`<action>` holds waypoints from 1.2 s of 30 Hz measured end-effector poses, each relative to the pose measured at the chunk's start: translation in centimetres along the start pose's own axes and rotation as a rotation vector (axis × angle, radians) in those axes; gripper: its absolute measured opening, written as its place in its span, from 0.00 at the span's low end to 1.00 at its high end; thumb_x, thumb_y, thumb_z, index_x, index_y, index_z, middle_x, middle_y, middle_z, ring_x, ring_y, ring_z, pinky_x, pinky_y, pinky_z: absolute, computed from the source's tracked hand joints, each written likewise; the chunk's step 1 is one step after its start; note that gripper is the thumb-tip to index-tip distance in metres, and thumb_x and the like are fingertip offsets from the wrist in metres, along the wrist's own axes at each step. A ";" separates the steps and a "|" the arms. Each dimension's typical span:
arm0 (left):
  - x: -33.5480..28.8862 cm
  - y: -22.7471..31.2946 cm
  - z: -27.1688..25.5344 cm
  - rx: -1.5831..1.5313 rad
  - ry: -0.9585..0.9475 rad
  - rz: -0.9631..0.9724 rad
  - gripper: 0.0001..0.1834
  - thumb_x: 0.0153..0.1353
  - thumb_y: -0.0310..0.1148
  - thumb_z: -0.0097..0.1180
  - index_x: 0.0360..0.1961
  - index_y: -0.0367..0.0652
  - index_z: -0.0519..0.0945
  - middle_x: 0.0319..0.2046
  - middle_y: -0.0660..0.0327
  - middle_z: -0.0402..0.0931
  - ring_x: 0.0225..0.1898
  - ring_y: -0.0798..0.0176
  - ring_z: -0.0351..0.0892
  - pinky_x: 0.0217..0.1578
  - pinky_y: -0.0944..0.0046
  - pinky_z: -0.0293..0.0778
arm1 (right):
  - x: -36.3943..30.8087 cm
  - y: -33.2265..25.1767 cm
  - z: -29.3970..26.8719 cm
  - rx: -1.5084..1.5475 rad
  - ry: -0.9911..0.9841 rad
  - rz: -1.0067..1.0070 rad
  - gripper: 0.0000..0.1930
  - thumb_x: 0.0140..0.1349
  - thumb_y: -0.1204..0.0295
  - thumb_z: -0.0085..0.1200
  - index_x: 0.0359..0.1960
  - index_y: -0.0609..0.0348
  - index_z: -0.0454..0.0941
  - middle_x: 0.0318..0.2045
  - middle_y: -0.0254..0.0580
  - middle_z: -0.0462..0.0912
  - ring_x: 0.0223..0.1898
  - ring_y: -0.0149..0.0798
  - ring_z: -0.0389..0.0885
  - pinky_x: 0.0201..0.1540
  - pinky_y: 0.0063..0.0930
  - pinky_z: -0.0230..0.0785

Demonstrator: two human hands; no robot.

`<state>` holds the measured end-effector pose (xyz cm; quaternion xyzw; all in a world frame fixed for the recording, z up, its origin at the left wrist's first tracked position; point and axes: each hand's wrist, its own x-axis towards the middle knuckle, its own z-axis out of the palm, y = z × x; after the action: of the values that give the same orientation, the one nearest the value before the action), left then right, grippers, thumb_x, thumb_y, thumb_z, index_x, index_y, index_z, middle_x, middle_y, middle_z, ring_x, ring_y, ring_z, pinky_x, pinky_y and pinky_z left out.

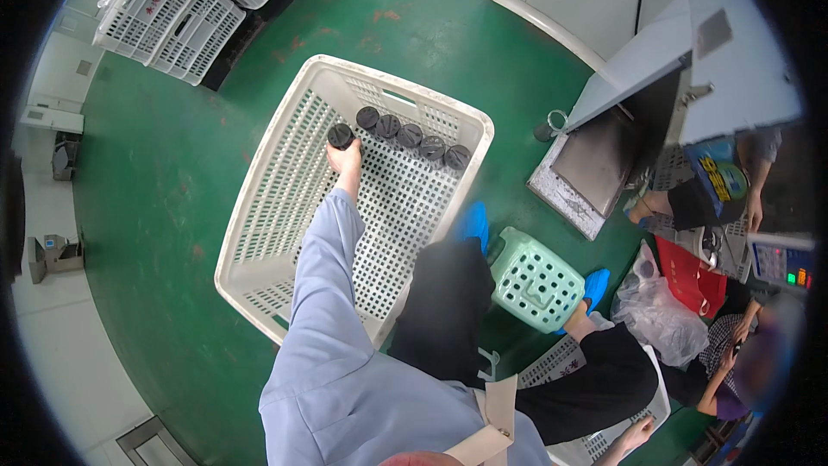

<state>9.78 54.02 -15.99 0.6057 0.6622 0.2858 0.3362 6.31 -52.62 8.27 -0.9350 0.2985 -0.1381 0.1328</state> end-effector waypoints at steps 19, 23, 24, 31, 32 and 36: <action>-11.7 -1.9 5.5 -0.200 -0.154 0.092 0.30 0.44 0.34 0.78 0.49 0.40 0.80 0.46 0.51 0.81 0.49 0.48 0.81 0.56 0.52 0.73 | -2.0 -1.1 -1.4 -0.300 -0.044 0.119 0.28 0.66 0.48 0.53 0.48 0.64 0.86 0.44 0.56 0.88 0.45 0.55 0.86 0.52 0.43 0.75; -7.2 -2.6 6.4 -0.168 -0.013 0.032 0.36 0.44 0.34 0.78 0.56 0.37 0.77 0.52 0.47 0.78 0.54 0.44 0.78 0.60 0.50 0.71 | -0.4 0.3 -2.4 -0.157 -0.041 0.119 0.27 0.64 0.51 0.57 0.49 0.68 0.85 0.42 0.56 0.89 0.44 0.54 0.86 0.51 0.44 0.75; -5.5 -2.9 6.0 -0.160 0.011 0.048 0.38 0.45 0.34 0.77 0.58 0.37 0.75 0.54 0.46 0.76 0.57 0.43 0.76 0.62 0.50 0.69 | -0.5 0.2 -1.6 -0.146 -0.062 0.116 0.27 0.64 0.51 0.57 0.49 0.68 0.85 0.42 0.56 0.89 0.44 0.54 0.86 0.51 0.44 0.75; -6.8 -3.5 8.0 -0.208 -0.066 0.078 0.48 0.47 0.36 0.76 0.67 0.33 0.66 0.63 0.42 0.68 0.66 0.43 0.68 0.70 0.50 0.62 | -2.3 2.2 -2.1 -0.199 -0.145 0.079 0.23 0.67 0.55 0.53 0.47 0.65 0.85 0.40 0.43 0.88 0.40 0.43 0.83 0.46 0.35 0.74; -8.3 -4.0 8.3 -0.101 -0.116 -0.079 0.47 0.47 0.37 0.76 0.67 0.33 0.67 0.62 0.43 0.69 0.65 0.43 0.70 0.69 0.51 0.64 | -2.4 2.6 -1.8 -0.188 -0.161 0.050 0.23 0.67 0.55 0.53 0.47 0.66 0.84 0.40 0.42 0.88 0.40 0.43 0.83 0.46 0.35 0.74; -15.2 -6.8 9.3 -0.068 -0.816 -0.302 0.46 0.48 0.42 0.76 0.64 0.29 0.69 0.59 0.41 0.76 0.61 0.42 0.76 0.64 0.54 0.70 | -2.4 2.8 -1.0 -0.175 -0.182 0.028 0.22 0.67 0.57 0.54 0.47 0.67 0.84 0.41 0.44 0.88 0.40 0.44 0.83 0.47 0.36 0.74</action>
<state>13.58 37.99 -25.55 0.5540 0.5466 -0.0078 0.6279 2.65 -53.56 7.83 -0.9474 0.3091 -0.0241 0.0792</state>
